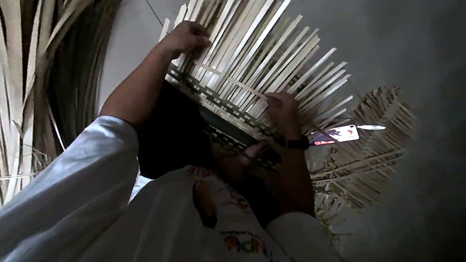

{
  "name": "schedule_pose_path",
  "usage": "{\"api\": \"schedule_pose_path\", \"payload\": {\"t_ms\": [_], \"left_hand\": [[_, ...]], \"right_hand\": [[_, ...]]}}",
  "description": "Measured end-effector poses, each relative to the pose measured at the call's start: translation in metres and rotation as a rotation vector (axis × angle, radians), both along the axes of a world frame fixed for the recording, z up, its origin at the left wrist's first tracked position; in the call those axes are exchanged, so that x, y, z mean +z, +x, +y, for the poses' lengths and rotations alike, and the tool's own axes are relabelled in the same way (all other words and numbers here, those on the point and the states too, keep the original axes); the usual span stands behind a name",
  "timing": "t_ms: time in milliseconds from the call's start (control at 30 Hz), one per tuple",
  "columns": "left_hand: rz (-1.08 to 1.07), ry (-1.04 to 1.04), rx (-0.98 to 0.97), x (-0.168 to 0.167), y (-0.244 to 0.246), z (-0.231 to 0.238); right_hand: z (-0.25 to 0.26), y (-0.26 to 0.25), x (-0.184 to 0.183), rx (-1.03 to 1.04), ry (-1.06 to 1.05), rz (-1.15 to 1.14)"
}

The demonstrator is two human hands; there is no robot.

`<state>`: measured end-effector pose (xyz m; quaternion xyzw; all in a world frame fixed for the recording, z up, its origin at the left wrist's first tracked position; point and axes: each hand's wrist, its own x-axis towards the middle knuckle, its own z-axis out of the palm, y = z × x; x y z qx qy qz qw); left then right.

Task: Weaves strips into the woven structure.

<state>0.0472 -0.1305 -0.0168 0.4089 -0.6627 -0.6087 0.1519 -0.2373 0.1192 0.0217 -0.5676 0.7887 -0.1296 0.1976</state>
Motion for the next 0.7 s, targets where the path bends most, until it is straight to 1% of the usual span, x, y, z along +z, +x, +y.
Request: {"api": "schedule_pose_path", "payload": {"t_ms": [67,133,233,300,333,367,400,467,500,533,600,633,667,700], "left_hand": [[-0.090,-0.002,-0.061,0.002,-0.006,0.001],[-0.134,-0.042,-0.118,0.008,-0.007,0.002],[-0.106,-0.018,-0.221,0.016,0.002,0.004],[-0.057,0.040,-0.280,0.020,0.012,0.005],[-0.056,0.053,-0.277,0.022,0.017,0.005],[-0.061,0.062,-0.230,0.022,0.022,0.005],[-0.069,0.056,-0.147,0.020,0.028,0.002],[-0.063,0.008,0.067,0.014,0.038,-0.006],[-0.071,-0.016,0.130,0.010,0.042,-0.011],[-0.098,-0.027,0.148,0.006,0.044,-0.016],[-0.184,-0.031,0.115,-0.005,0.042,-0.023],[-0.210,-0.033,0.085,-0.008,0.040,-0.026],[-0.222,-0.041,0.065,-0.010,0.039,-0.028],[-0.227,-0.056,0.055,-0.009,0.040,-0.030]], "right_hand": [[0.015,-0.013,0.007,-0.037,0.027,0.016],[0.024,-0.018,0.011,-0.083,0.062,0.039],[0.025,-0.018,0.010,-0.125,0.058,0.030],[0.016,-0.007,-0.001,-0.101,0.012,0.005],[0.009,0.002,-0.008,-0.073,-0.018,-0.012],[0.001,0.013,-0.016,-0.034,-0.063,-0.027],[-0.010,0.025,-0.025,-0.003,-0.105,-0.037],[-0.030,0.044,-0.030,0.025,-0.092,-0.044],[-0.037,0.047,-0.031,0.038,-0.083,-0.044],[-0.040,0.048,-0.032,0.049,-0.079,-0.043],[-0.034,0.044,-0.023,0.037,-0.029,-0.032],[-0.030,0.042,-0.008,0.012,0.087,-0.037],[-0.028,0.041,0.011,-0.012,0.252,-0.063],[-0.017,0.031,-0.002,-0.022,0.100,-0.034]]}}
